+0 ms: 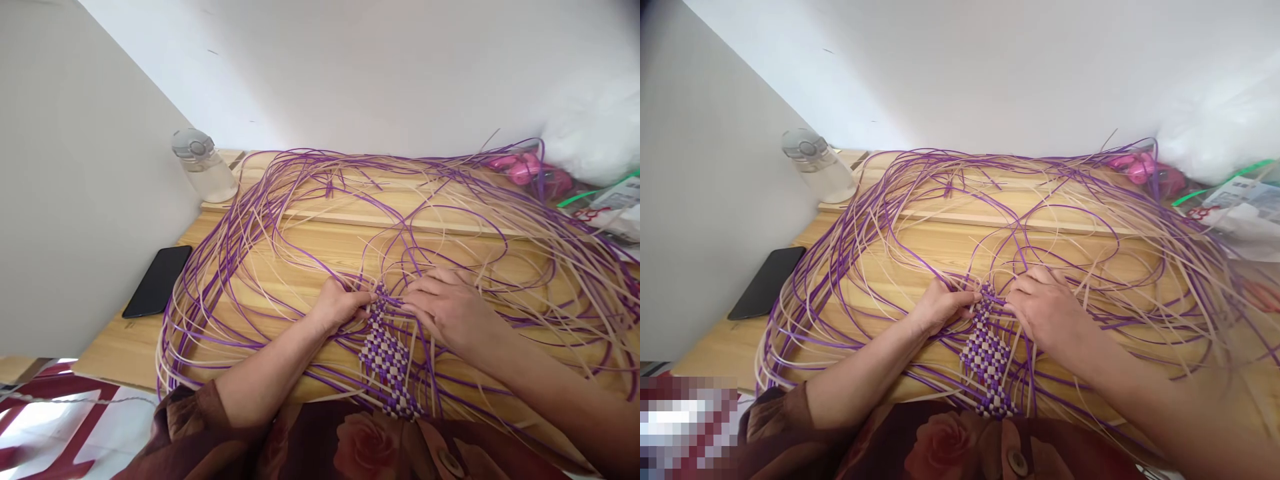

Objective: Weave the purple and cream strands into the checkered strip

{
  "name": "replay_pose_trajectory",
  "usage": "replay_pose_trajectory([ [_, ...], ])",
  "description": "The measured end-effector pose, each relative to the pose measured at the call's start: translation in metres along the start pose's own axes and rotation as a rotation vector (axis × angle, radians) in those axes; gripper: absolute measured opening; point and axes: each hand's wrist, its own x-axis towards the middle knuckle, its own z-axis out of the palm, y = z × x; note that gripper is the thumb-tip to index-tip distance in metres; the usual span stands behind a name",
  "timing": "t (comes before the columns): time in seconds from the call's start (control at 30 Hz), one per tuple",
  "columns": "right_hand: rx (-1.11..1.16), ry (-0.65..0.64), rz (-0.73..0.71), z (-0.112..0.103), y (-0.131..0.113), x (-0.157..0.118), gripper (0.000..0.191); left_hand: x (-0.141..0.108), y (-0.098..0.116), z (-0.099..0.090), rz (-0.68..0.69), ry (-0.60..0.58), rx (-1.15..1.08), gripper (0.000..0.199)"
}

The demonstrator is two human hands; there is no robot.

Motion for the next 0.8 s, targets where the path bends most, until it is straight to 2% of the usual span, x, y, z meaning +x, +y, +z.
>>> replay_pose_trajectory([
  [0.1, 0.299, -0.009, -0.033, -0.012, -0.016, 0.004, 0.017, 0.003, -0.005, -0.002, 0.027, -0.009, 0.011, 0.025],
  [0.2, 0.691, -0.13, 0.002, -0.015, -0.025, 0.014, 0.016, 0.005, -0.009, -0.005, 0.064, -0.046, 0.03, 0.027],
  [0.27, 0.891, -0.188, 0.105, -0.009, -0.022, 0.022, 0.017, 0.005, -0.01, -0.005, 0.071, -0.065, 0.037, 0.025],
  [0.37, 1.052, -0.135, 0.314, 0.007, -0.008, 0.032, 0.02, 0.005, -0.008, -0.004, 0.059, -0.064, 0.024, 0.024],
  [0.47, 1.088, -0.082, 0.459, 0.02, 0.005, 0.039, 0.025, 0.004, -0.007, -0.003, 0.056, -0.048, -0.024, 0.026],
  [0.53, 1.026, -0.079, 0.461, 0.024, 0.009, 0.041, 0.024, 0.004, -0.007, -0.003, 0.051, -0.041, -0.034, 0.027],
  [0.67, 0.719, -0.029, 0.274, 0.019, 0.006, 0.039, 0.015, 0.005, -0.008, -0.004, 0.052, -0.052, -0.02, 0.026],
  [0.73, 0.636, -0.024, 0.144, 0.015, 0.001, 0.037, 0.015, 0.005, -0.007, -0.004, 0.049, -0.041, -0.005, 0.024],
  [0.8, 0.587, -0.012, 0.082, 0.013, -0.003, 0.037, 0.013, 0.004, -0.007, -0.004, 0.053, -0.039, 0.005, 0.022],
])
